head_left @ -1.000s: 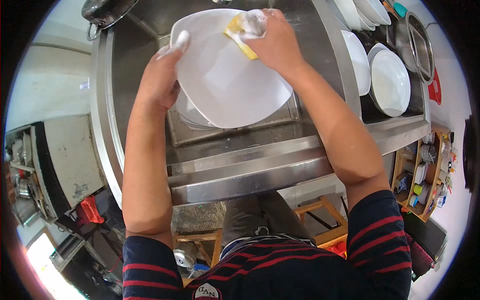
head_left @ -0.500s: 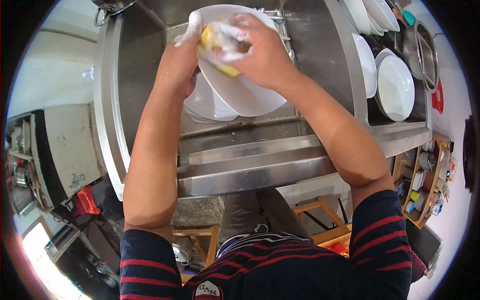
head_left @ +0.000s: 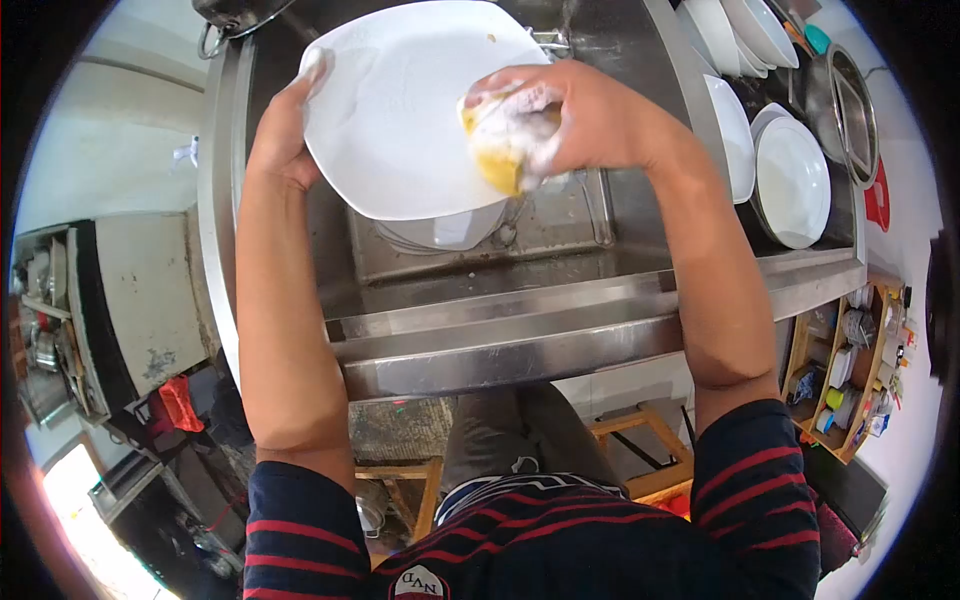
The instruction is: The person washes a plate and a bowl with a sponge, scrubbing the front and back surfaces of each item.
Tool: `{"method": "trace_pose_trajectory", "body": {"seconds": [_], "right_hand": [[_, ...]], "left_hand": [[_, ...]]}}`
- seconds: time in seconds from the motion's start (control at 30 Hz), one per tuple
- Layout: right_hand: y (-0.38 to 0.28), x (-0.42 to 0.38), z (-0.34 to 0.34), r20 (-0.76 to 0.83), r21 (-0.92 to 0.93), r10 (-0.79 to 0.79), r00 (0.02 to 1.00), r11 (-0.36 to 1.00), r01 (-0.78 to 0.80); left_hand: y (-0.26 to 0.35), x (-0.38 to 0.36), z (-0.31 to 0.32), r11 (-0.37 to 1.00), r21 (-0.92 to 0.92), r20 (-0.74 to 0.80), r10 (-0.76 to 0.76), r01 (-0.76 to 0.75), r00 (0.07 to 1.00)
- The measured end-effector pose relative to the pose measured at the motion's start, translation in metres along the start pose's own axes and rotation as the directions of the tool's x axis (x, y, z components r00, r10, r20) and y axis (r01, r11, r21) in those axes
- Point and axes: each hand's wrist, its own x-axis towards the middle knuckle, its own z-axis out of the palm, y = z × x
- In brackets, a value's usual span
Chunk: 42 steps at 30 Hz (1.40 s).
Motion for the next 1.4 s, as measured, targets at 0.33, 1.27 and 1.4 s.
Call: {"method": "trace_pose_trajectory", "body": {"seconds": [0.33, 1.27, 1.4], "right_hand": [[0.063, 0.008, -0.002, -0.537, -0.414, -0.035, 0.843, 0.881, -0.227], [0.076, 0.021, 0.011, -0.603, 0.400, 0.460, 0.651, 0.881, -0.253], [0.074, 0.024, 0.019, -0.636, 0.408, 0.325, 0.700, 0.912, -0.053]], "left_hand": [[-0.010, -0.011, 0.014, 0.976, 0.211, 0.071, -0.071, 0.054, 0.995], [-0.013, -0.012, 0.021, 0.971, 0.238, -0.016, 0.000, 0.003, 1.000], [-0.015, -0.011, 0.023, 0.986, 0.164, -0.017, 0.002, 0.001, 1.000]]}}
